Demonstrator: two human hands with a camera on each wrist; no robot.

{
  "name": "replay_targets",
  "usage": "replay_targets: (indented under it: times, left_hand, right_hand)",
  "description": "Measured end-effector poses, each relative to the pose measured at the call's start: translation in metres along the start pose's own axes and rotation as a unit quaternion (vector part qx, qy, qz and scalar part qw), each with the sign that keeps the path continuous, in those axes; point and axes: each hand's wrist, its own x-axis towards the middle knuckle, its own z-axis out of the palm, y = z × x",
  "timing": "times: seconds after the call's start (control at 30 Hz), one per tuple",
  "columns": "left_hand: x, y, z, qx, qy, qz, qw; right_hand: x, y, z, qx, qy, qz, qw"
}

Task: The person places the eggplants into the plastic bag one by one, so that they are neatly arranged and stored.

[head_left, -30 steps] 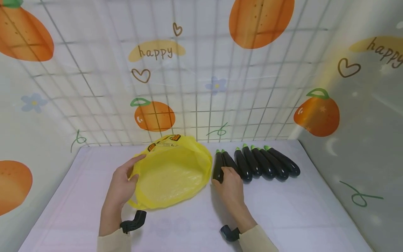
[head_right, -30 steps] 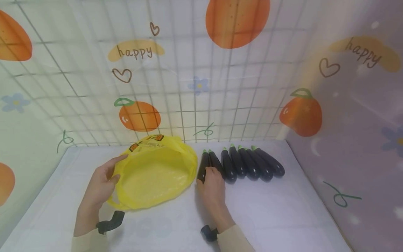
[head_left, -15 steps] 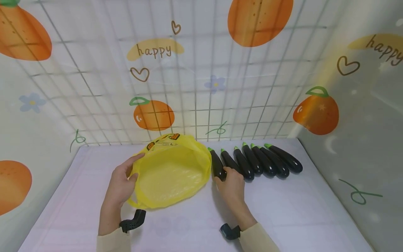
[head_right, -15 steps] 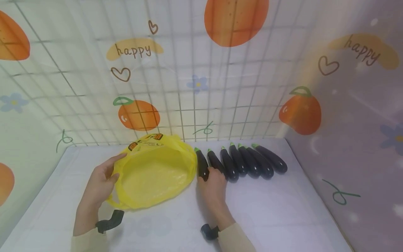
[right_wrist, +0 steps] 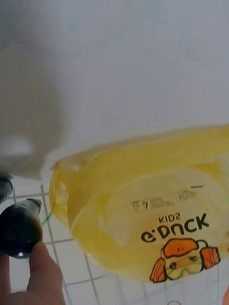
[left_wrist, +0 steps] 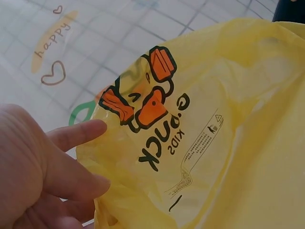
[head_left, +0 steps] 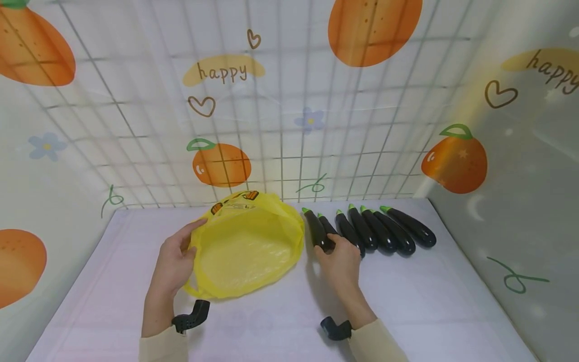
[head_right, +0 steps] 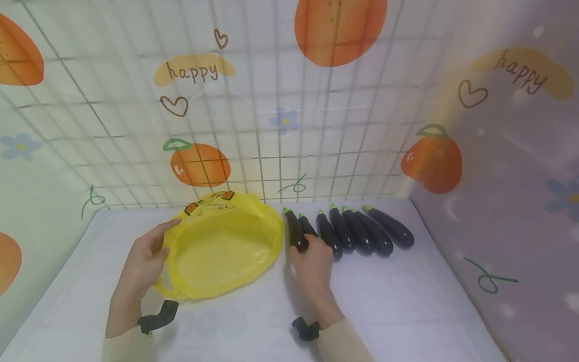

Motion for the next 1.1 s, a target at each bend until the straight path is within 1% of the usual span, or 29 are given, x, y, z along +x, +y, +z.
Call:
replay_targets:
  times: [0.07,0.17,0.3,0.53,0.7,0.8,0.93,1.1]
  left_hand:
    - [-0.001,0.002,0.0,-0.011,0.001,-0.007,0.9999]
    - [-0.001,0.002,0.001,-0.023,0.002,-0.009,0.9997]
    - [0.0,0.004,0.002,-0.02,0.006,-0.01,0.9997]
    - [0.0,0.005,0.003,-0.002,0.014,-0.018,0.9997]
    - [0.001,0.004,0.003,-0.011,0.014,-0.02,0.9996]
    - [0.001,0.003,0.004,-0.012,0.013,-0.021,0.9996]
    - [0.002,0.002,0.005,-0.004,0.013,-0.023,0.9997]
    - [0.002,0.002,0.005,0.004,0.015,-0.022,0.9996]
  right_hand:
    - [0.0,-0.004,-0.005,0.009,0.003,0.006,0.9999]
    - [0.001,-0.008,-0.013,0.023,0.008,0.015,0.9996]
    - [0.001,-0.014,-0.022,0.038,0.014,0.024,0.9989]
    - [-0.002,-0.027,-0.037,0.061,0.039,0.007,0.9974]
    - [-0.007,-0.036,-0.044,0.075,0.04,0.004,0.9963]
    - [-0.009,-0.039,-0.046,0.082,0.042,-0.003,0.9958]
    - [-0.012,-0.043,-0.047,0.094,0.047,-0.019,0.9943]
    - [-0.019,-0.05,-0.048,0.12,0.047,-0.045,0.9907]
